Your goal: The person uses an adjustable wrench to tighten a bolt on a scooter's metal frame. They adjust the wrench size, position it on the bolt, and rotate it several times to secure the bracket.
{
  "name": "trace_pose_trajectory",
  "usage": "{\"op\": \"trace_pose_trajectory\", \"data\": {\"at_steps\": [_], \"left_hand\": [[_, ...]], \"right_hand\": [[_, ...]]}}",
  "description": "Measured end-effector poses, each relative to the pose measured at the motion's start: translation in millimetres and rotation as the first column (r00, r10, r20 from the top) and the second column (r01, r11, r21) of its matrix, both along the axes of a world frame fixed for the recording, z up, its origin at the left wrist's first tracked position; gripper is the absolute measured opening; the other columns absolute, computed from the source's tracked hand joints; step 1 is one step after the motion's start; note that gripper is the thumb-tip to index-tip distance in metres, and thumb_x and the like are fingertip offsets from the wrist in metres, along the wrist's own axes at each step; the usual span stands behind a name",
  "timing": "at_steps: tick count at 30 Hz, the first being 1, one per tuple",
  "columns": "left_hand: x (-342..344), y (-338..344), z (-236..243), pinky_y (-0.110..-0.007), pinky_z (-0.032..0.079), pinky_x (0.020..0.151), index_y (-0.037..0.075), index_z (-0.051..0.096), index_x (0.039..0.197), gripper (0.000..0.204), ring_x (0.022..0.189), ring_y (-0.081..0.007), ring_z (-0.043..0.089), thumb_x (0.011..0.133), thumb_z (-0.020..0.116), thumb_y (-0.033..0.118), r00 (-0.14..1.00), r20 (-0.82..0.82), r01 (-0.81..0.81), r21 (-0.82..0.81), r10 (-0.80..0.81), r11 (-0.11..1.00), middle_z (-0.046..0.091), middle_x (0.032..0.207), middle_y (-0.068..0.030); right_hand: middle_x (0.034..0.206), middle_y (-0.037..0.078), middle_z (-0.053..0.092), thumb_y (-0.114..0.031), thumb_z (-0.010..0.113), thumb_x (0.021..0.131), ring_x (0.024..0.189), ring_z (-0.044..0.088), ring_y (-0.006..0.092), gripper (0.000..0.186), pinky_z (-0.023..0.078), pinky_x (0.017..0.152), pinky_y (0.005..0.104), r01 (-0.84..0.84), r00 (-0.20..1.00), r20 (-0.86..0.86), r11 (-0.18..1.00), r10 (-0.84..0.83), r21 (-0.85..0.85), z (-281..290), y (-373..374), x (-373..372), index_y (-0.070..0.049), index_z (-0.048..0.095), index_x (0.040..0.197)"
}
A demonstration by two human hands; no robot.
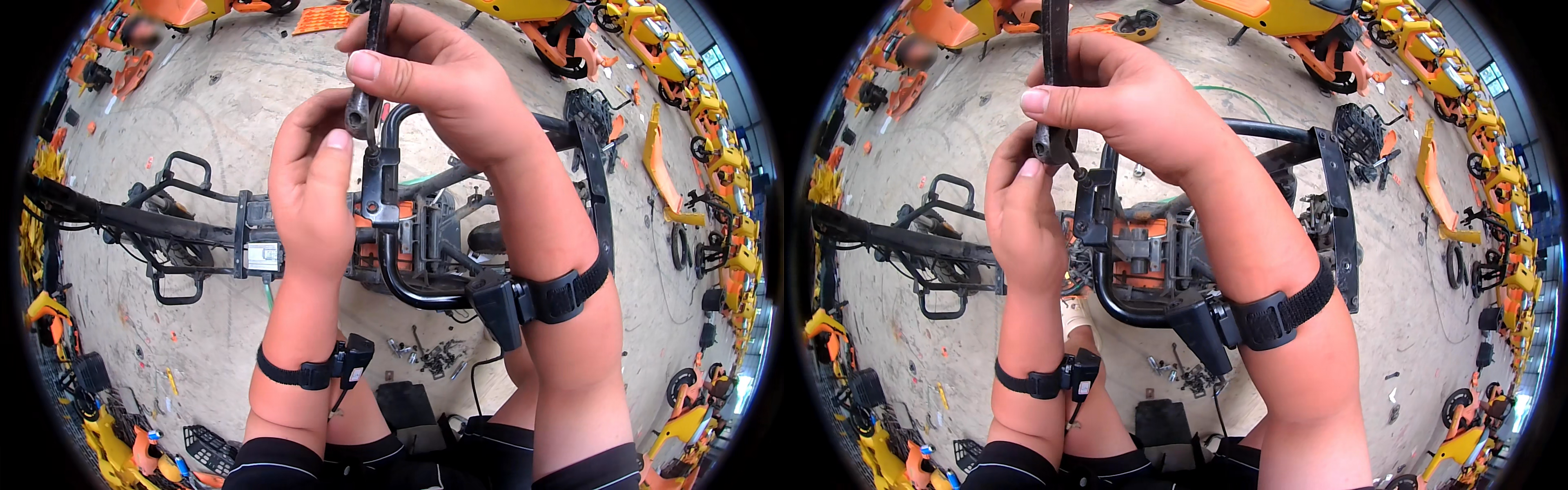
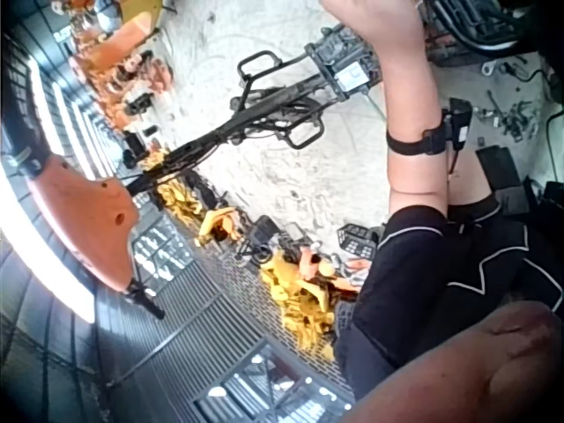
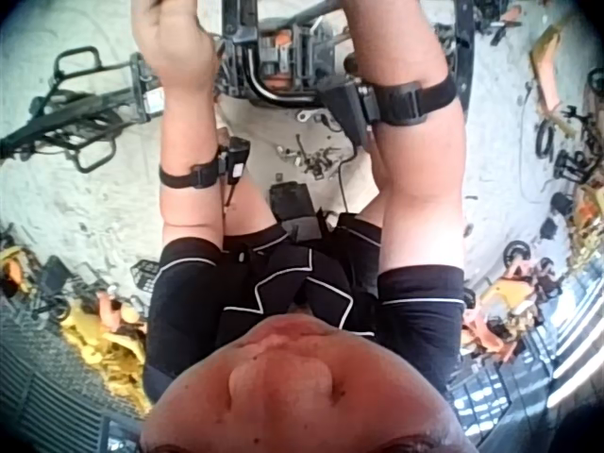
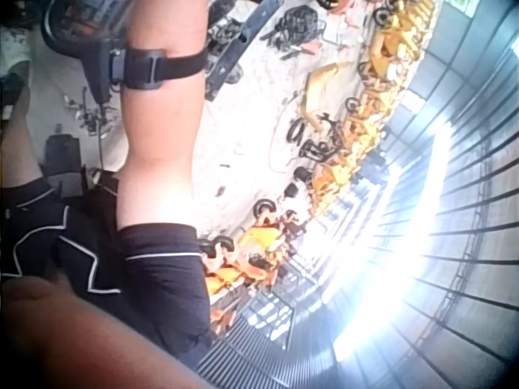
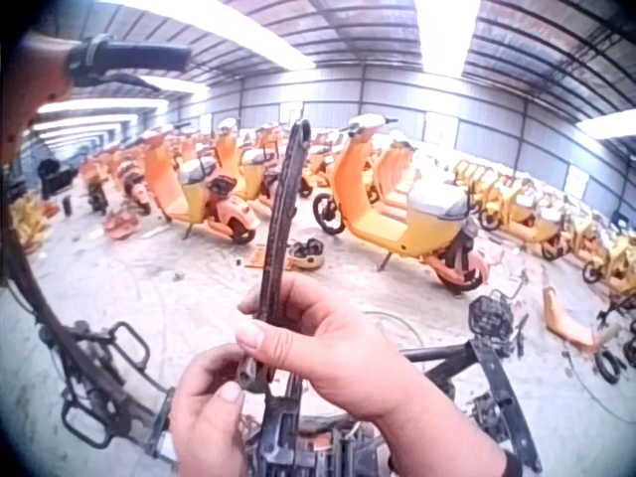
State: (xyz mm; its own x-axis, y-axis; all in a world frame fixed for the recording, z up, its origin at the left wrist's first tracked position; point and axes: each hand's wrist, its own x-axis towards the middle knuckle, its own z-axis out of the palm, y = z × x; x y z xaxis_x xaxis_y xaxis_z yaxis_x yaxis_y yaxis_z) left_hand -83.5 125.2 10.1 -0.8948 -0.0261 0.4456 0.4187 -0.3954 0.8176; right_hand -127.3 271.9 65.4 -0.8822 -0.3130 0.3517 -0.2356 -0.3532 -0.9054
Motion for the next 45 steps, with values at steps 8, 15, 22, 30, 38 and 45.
{"op": "trace_pose_trajectory", "data": {"at_steps": [8, 15, 22, 30, 38, 45], "left_hand": [[3.4, -0.2, -0.9, -0.025, 0.050, 0.087, -0.005, 0.055, 0.130, 0.037, 0.101, -0.0103, 0.062, 0.102, 0.066, 0.016, 0.997, 0.076, 0.019, -0.032, -0.017, 0.999, 0.068, 0.109, -0.0069], [-8.5, -3.8, -14.5, -0.026, 0.047, 0.094, -0.005, 0.059, 0.126, 0.033, 0.101, -0.0113, 0.062, 0.103, 0.064, 0.018, 0.992, 0.095, 0.070, 0.113, -0.081, 0.991, 0.070, 0.107, -0.0075], [-8.4, -0.2, -7.9, -0.030, 0.049, 0.093, -0.003, 0.059, 0.129, 0.036, 0.104, -0.0151, 0.063, 0.105, 0.059, 0.024, 0.956, 0.171, 0.209, 0.184, -0.240, 0.961, 0.068, 0.114, -0.0081], [-6.4, -3.2, -7.2, -0.036, 0.049, 0.097, -0.003, 0.058, 0.128, 0.033, 0.106, -0.0191, 0.063, 0.102, 0.056, 0.016, 0.930, 0.275, 0.218, 0.115, -0.242, 0.969, 0.067, 0.114, -0.0098], [9.8, -4.1, -5.4, -0.033, 0.048, 0.103, -0.008, 0.055, 0.132, 0.034, 0.113, -0.0173, 0.062, 0.105, 0.050, 0.013, 0.998, 0.033, 0.054, 0.073, -0.056, 0.996, 0.066, 0.122, -0.0147], [6.1, -3.8, -1.3, -0.033, 0.050, 0.099, -0.005, 0.056, 0.133, 0.035, 0.110, -0.0178, 0.064, 0.108, 0.050, 0.020, 0.993, 0.032, 0.109, 0.090, -0.112, 0.990, 0.067, 0.120, -0.0126]], "right_hand": [[0.096, 0.005, 0.070, -0.015, 0.085, 0.082, 0.089, 0.066, 0.0124, 0.031, 0.053, 0.079, 0.0280, -0.010, 1.000, -0.014, 0.983, 0.013, 0.184, 10.8, 4.2, 9.8, 0.000, 0.071, 0.105], [0.107, 0.008, 0.071, -0.017, 0.072, 0.093, 0.095, 0.064, 0.0146, 0.041, 0.051, 0.085, 0.0301, -0.245, 0.969, -0.031, 0.970, 0.245, -0.003, 4.3, 6.6, 8.9, 0.004, 0.065, 0.127], [0.103, 0.006, 0.072, -0.025, 0.072, 0.096, 0.094, 0.064, 0.0118, 0.040, 0.050, 0.083, 0.0268, -0.267, 0.963, -0.012, 0.959, 0.269, 0.099, -2.4, 12.7, 8.6, 0.003, 0.068, 0.125], [0.094, 0.005, 0.073, -0.018, 0.078, 0.091, 0.086, 0.068, 0.0120, 0.025, 0.054, 0.078, 0.0270, -0.179, 0.982, -0.030, 0.969, 0.187, 0.168, 3.9, 15.3, 6.3, 0.001, 0.072, 0.107], [0.085, 0.006, 0.072, -0.011, 0.083, 0.085, 0.076, 0.070, 0.0125, 0.020, 0.058, 0.068, 0.0262, -0.046, 0.995, -0.084, 0.985, 0.060, 0.164, 10.8, 0.4, 13.1, 0.002, 0.071, 0.094], [0.080, 0.005, 0.071, -0.015, 0.086, 0.083, 0.073, 0.067, 0.0095, 0.024, 0.057, 0.067, 0.0249, 0.093, 0.995, -0.060, 0.967, -0.081, 0.238, 15.8, -4.0, 17.8, 0.001, 0.071, 0.091]]}}
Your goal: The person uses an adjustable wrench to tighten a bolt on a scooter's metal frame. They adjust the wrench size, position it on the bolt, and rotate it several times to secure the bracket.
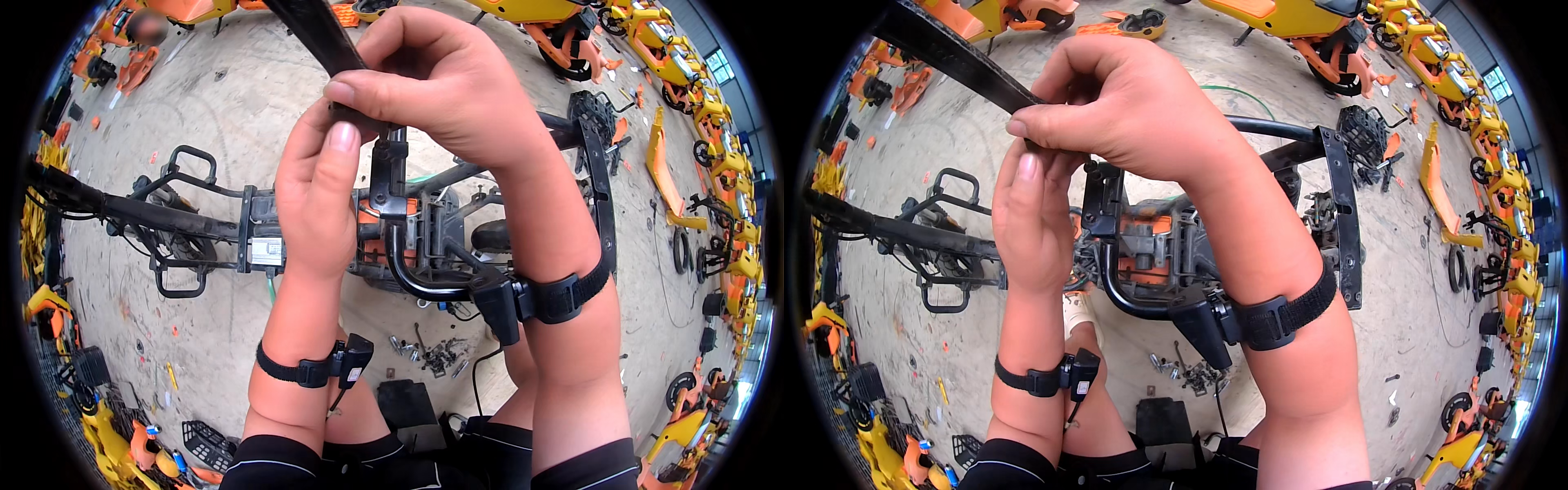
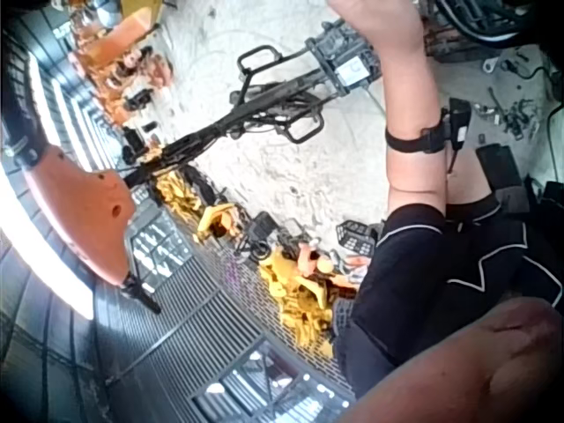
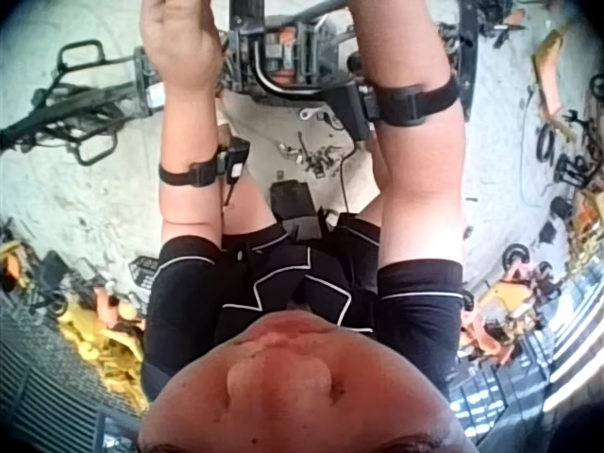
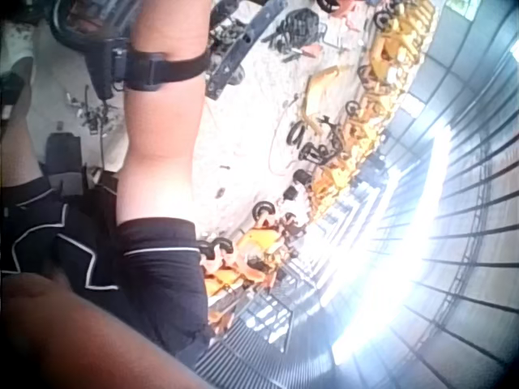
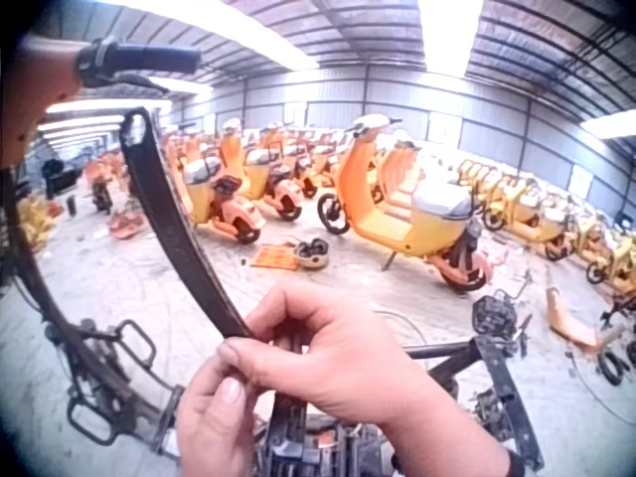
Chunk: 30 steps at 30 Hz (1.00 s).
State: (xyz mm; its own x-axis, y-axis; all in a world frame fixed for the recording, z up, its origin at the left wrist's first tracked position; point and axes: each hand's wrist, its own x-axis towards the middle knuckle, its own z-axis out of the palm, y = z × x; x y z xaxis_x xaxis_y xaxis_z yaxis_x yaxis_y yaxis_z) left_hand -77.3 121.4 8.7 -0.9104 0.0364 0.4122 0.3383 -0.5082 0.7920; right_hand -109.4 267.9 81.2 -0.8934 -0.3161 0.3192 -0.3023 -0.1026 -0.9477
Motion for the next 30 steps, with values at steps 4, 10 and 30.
{"op": "trace_pose_trajectory", "data": {"at_steps": [4, 10, 30], "left_hand": [[-2.0, 8.2, 5.1, -0.035, 0.050, 0.099, -0.005, 0.057, 0.131, 0.041, 0.107, -0.0193, 0.065, 0.109, 0.050, 0.029, 0.997, 0.083, 0.003, 0.050, -0.007, 0.999, 0.068, 0.117, -0.0121], [-12.9, 0.6, -1.3, -0.035, 0.053, 0.092, -0.002, 0.062, 0.122, 0.041, 0.100, -0.0185, 0.066, 0.109, 0.049, 0.034, 0.983, 0.123, 0.116, 0.151, -0.135, 0.982, 0.069, 0.112, -0.0100], [-4.2, 2.9, 4.7, -0.032, 0.051, 0.096, -0.008, 0.054, 0.133, 0.037, 0.107, -0.0175, 0.064, 0.107, 0.052, 0.019, 0.992, -0.031, -0.127, -0.076, 0.125, 0.989, 0.066, 0.117, -0.0136]], "right_hand": [[0.081, 0.004, 0.071, -0.020, 0.086, 0.083, 0.077, 0.066, 0.0095, 0.026, 0.057, 0.068, 0.0260, -0.015, 1.000, 0.003, 0.998, 0.015, -0.054, -5.7, -1.8, -3.2, -0.001, 0.072, 0.092], [0.100, 0.006, 0.073, -0.031, 0.073, 0.095, 0.090, 0.065, 0.0105, 0.039, 0.055, 0.078, 0.0297, -0.059, 0.998, -0.009, 0.998, 0.059, -0.021, -8.1, -2.3, -5.7, 0.001, 0.070, 0.117], [0.096, 0.005, 0.069, -0.015, 0.084, 0.084, 0.090, 0.066, 0.0139, 0.034, 0.053, 0.082, 0.0299, 0.050, 0.998, -0.015, 0.978, -0.054, -0.203, -19.0, 12.3, -24.4, -0.001, 0.065, 0.109]]}}
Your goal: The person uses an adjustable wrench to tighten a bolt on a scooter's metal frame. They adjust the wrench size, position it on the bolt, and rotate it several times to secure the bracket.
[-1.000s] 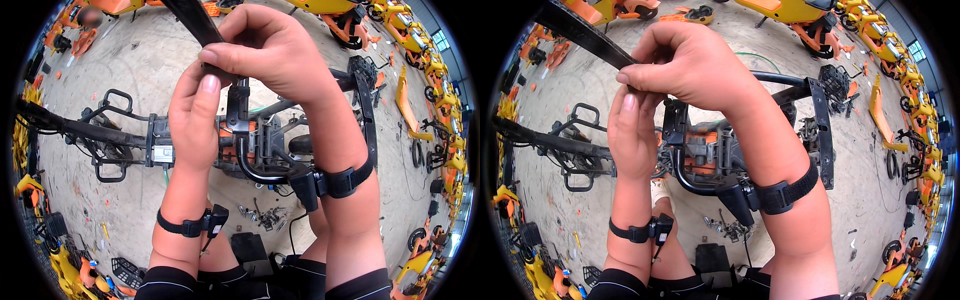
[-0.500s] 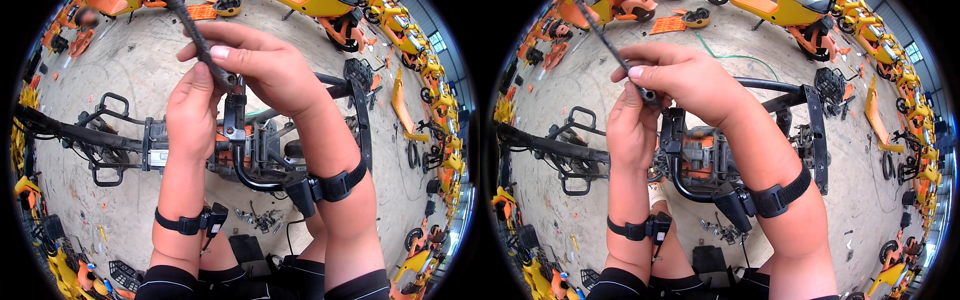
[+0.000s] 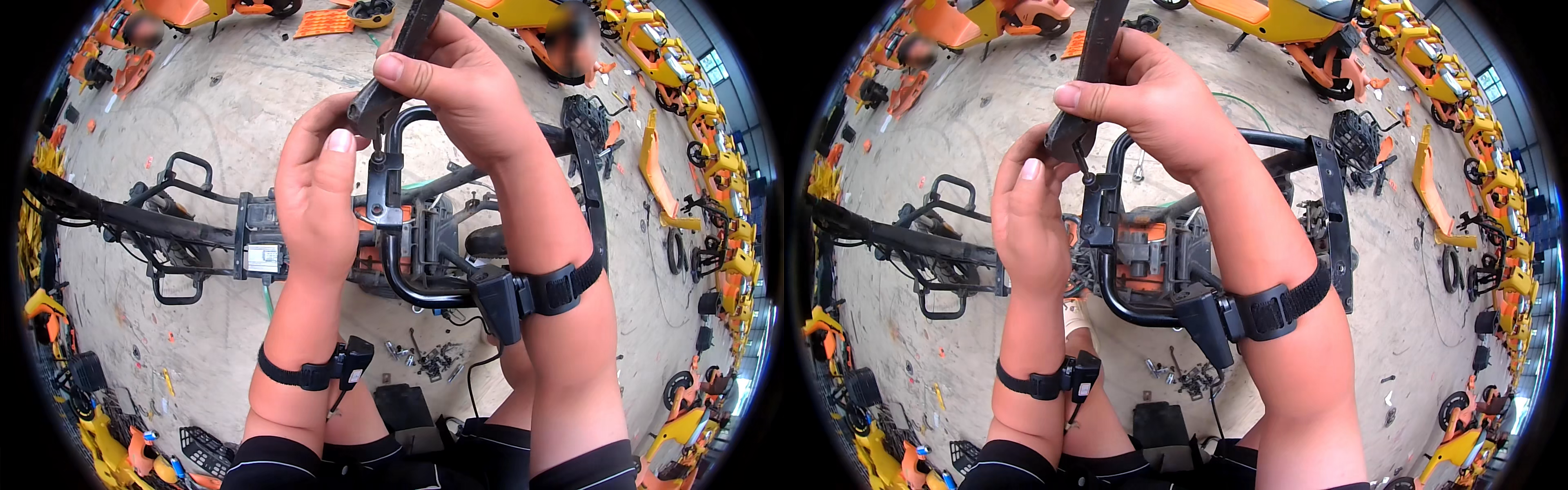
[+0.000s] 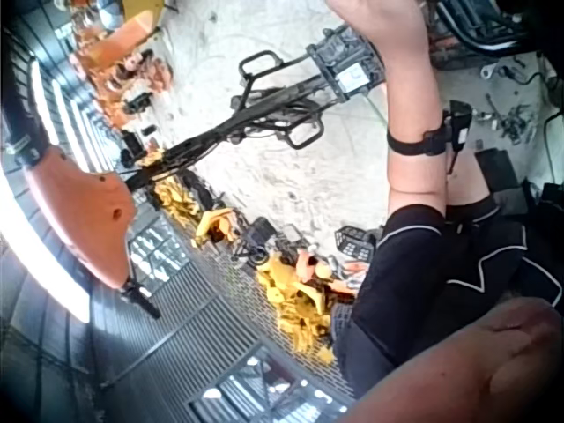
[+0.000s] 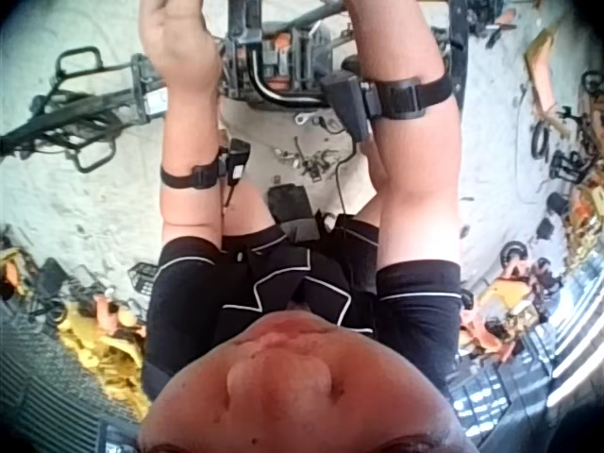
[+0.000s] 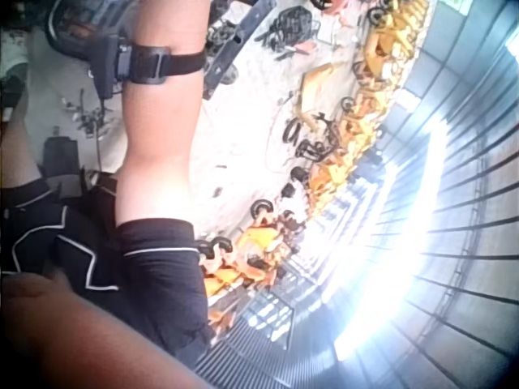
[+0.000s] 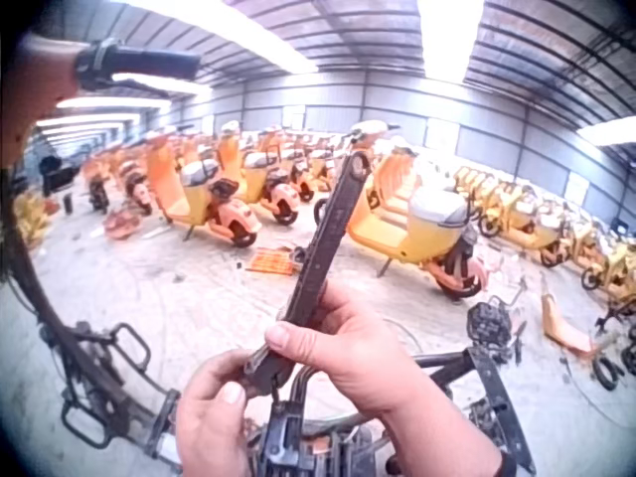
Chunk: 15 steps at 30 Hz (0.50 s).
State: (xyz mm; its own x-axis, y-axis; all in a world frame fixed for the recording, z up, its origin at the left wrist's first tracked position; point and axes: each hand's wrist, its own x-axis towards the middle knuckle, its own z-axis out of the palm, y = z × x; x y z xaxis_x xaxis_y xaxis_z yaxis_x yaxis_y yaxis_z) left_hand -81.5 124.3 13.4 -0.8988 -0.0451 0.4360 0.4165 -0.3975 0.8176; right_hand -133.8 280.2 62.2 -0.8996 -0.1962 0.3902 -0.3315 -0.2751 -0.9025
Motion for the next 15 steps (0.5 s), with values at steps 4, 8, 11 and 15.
{"op": "trace_pose_trajectory", "data": {"at_steps": [4, 8, 11, 15], "left_hand": [[6.3, 1.3, -0.5, -0.034, 0.050, 0.097, -0.007, 0.056, 0.132, 0.038, 0.105, -0.0184, 0.064, 0.106, 0.058, 0.021, 0.993, 0.118, 0.024, -0.096, -0.012, 0.995, 0.068, 0.114, -0.0122], [1.4, 2.3, -6.5, -0.033, 0.050, 0.096, -0.007, 0.056, 0.131, 0.038, 0.102, -0.0174, 0.064, 0.107, 0.057, 0.023, 0.993, 0.094, 0.072, -0.006, -0.071, 0.997, 0.068, 0.113, -0.0118], [-1.3, 1.0, -8.3, -0.032, 0.050, 0.095, -0.007, 0.056, 0.131, 0.041, 0.102, -0.0172, 0.064, 0.107, 0.056, 0.026, 0.992, 0.081, 0.096, 0.008, -0.096, 0.995, 0.068, 0.113, -0.0118], [-4.5, 5.7, -7.6, -0.030, 0.050, 0.091, -0.005, 0.059, 0.128, 0.041, 0.097, -0.0145, 0.063, 0.106, 0.058, 0.029, 0.976, 0.122, 0.162, 0.133, -0.178, 0.978, 0.069, 0.108, -0.0089]], "right_hand": [[0.090, 0.004, 0.069, -0.014, 0.086, 0.082, 0.084, 0.067, 0.0147, 0.032, 0.055, 0.078, 0.0312, -0.072, 0.997, 0.000, 0.996, 0.072, 0.049, 9.7, 2.4, 9.8, -0.002, 0.066, 0.104], [0.089, 0.003, 0.070, -0.016, 0.085, 0.083, 0.082, 0.068, 0.0157, 0.031, 0.055, 0.076, 0.0321, -0.228, 0.974, 0.016, 0.971, 0.228, 0.076, 13.3, 7.3, 12.5, -0.002, 0.068, 0.103], [0.101, 0.007, 0.071, -0.025, 0.078, 0.089, 0.095, 0.068, 0.0179, 0.038, 0.054, 0.085, 0.0338, -0.339, 0.941, 0.009, 0.938, 0.339, 0.071, 8.7, 11.3, 10.8, 0.001, 0.068, 0.114], [0.123, 0.012, 0.068, -0.033, 0.064, 0.099, 0.114, 0.062, 0.0204, 0.051, 0.047, 0.100, 0.0352, -0.548, 0.836, -0.020, 0.831, 0.549, -0.098, 1.7, 18.9, 2.7, 0.005, 0.062, 0.133]]}}
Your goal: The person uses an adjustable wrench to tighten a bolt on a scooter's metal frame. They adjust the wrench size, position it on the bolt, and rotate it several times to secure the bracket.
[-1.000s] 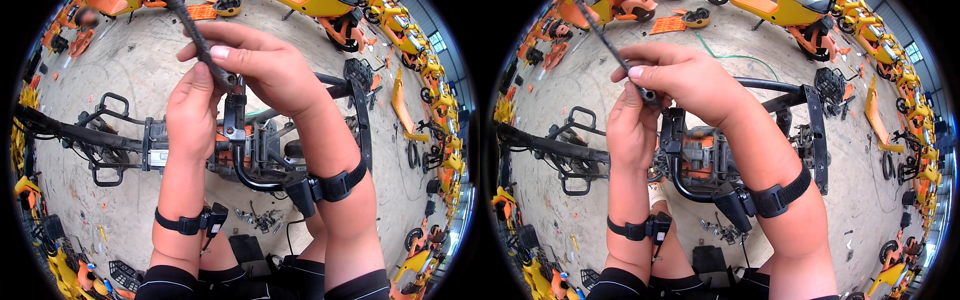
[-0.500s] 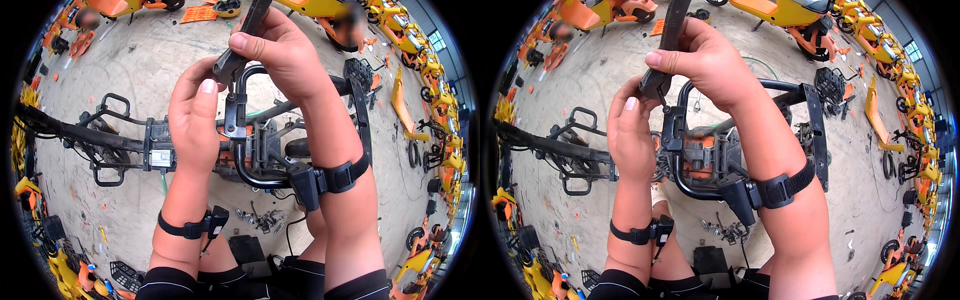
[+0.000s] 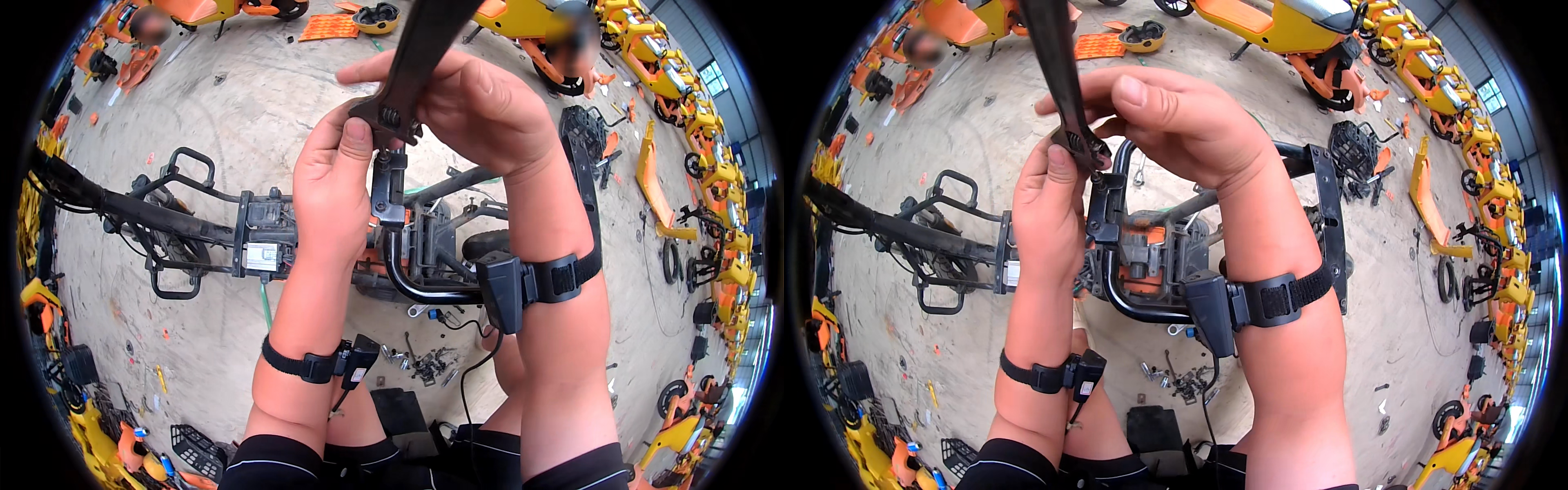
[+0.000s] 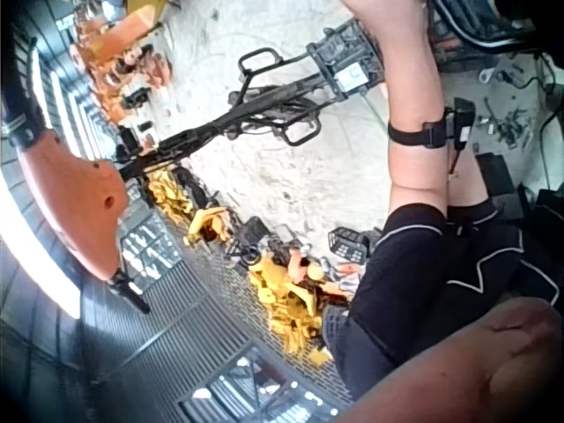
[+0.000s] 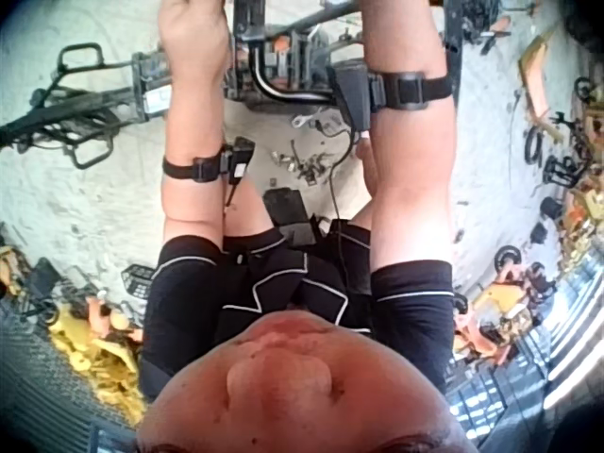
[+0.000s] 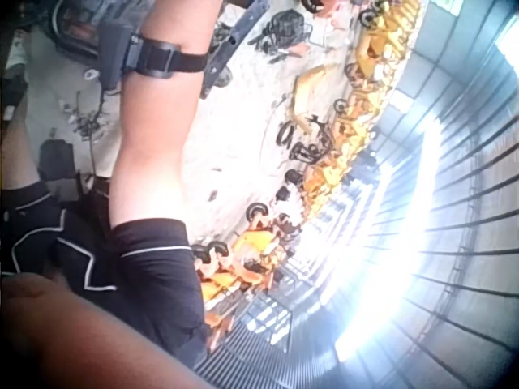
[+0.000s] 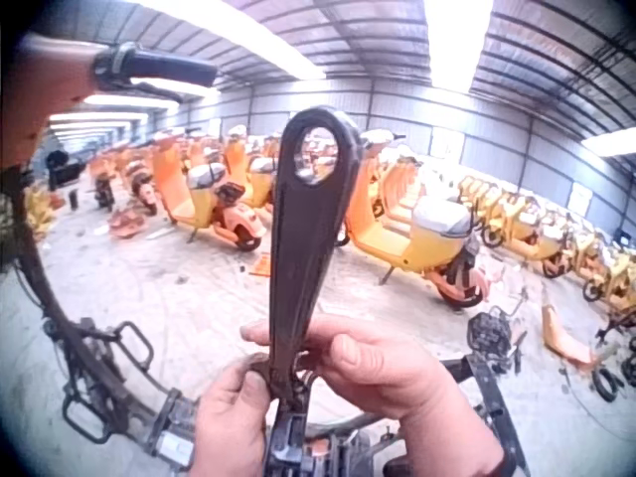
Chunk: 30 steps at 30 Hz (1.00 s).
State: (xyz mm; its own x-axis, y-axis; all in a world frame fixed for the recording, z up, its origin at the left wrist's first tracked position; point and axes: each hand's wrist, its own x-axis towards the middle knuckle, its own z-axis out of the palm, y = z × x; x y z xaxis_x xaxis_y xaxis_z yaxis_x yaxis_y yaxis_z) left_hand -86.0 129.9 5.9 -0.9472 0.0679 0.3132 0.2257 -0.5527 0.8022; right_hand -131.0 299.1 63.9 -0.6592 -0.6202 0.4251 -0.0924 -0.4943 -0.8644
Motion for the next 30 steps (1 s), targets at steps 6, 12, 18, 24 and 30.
{"op": "trace_pose_trajectory", "data": {"at_steps": [6, 12, 18, 24, 30], "left_hand": [[-0.1, -4.1, 2.5, -0.029, 0.051, 0.085, -0.002, 0.062, 0.123, 0.037, 0.092, -0.0140, 0.062, 0.106, 0.056, 0.031, 0.989, 0.105, 0.100, 0.028, -0.102, 0.995, 0.067, 0.100, -0.0067], [3.5, -1.2, 1.3, -0.025, 0.050, 0.084, -0.001, 0.064, 0.124, 0.033, 0.094, -0.0095, 0.063, 0.107, 0.057, 0.027, 0.975, 0.192, 0.095, 0.095, -0.112, 0.991, 0.070, 0.107, -0.0035], [1.4, -7.7, -2.4, -0.034, 0.047, 0.102, -0.006, 0.056, 0.131, 0.033, 0.113, -0.0205, 0.063, 0.101, 0.053, 0.006, 0.990, 0.122, -0.066, -0.043, 0.071, 0.997, 0.066, 0.121, -0.0121], [15.1, -15.1, 15.5, -0.039, 0.046, 0.105, -0.006, 0.053, 0.135, 0.035, 0.116, -0.0223, 0.062, 0.104, 0.048, 0.011, 0.996, -0.087, -0.027, -0.188, 0.011, 0.982, 0.064, 0.126, -0.0143], [6.2, -15.1, 9.0, -0.039, 0.046, 0.104, -0.006, 0.055, 0.134, 0.048, 0.115, -0.0217, 0.062, 0.111, 0.044, 0.035, 0.999, 0.046, -0.010, -0.151, 0.017, 0.989, 0.065, 0.123, -0.0135]], "right_hand": [[0.111, 0.006, 0.071, -0.022, 0.070, 0.097, 0.097, 0.063, 0.0143, 0.039, 0.050, 0.084, 0.0293, 0.136, 0.988, -0.091, 0.975, -0.121, 0.178, 0.2, -8.3, 5.8, 0.002, 0.066, 0.128], [0.090, -0.001, 0.069, -0.023, 0.076, 0.092, 0.077, 0.059, 0.0084, 0.025, 0.049, 0.071, 0.0254, 0.241, 0.970, -0.104, 0.932, -0.220, 0.271, -0.2, -11.1, 5.4, -0.002, 0.073, 0.106], [0.087, 0.002, 0.069, -0.023, 0.080, 0.090, 0.082, 0.064, 0.0108, 0.025, 0.053, 0.075, 0.0273, 0.362, 0.932, -0.091, 0.890, -0.351, 0.277, 7.0, -18.7, 8.0, -0.001, 0.071, 0.097], [0.081, 0.002, 0.069, -0.019, 0.084, 0.086, 0.076, 0.065, 0.0090, 0.025, 0.054, 0.067, 0.0250, 0.463, 0.883, -0.081, 0.834, -0.462, 0.301, 13.5, -24.8, 13.0, 0.000, 0.068, 0.091], [0.079, 0.001, 0.068, -0.019, 0.085, 0.085, 0.073, 0.063, 0.0077, 0.025, 0.053, 0.064, 0.0239, 0.473, 0.877, -0.080, 0.826, -0.473, 0.306, 10.9, -26.9, 11.3, -0.002, 0.068, 0.090]]}}
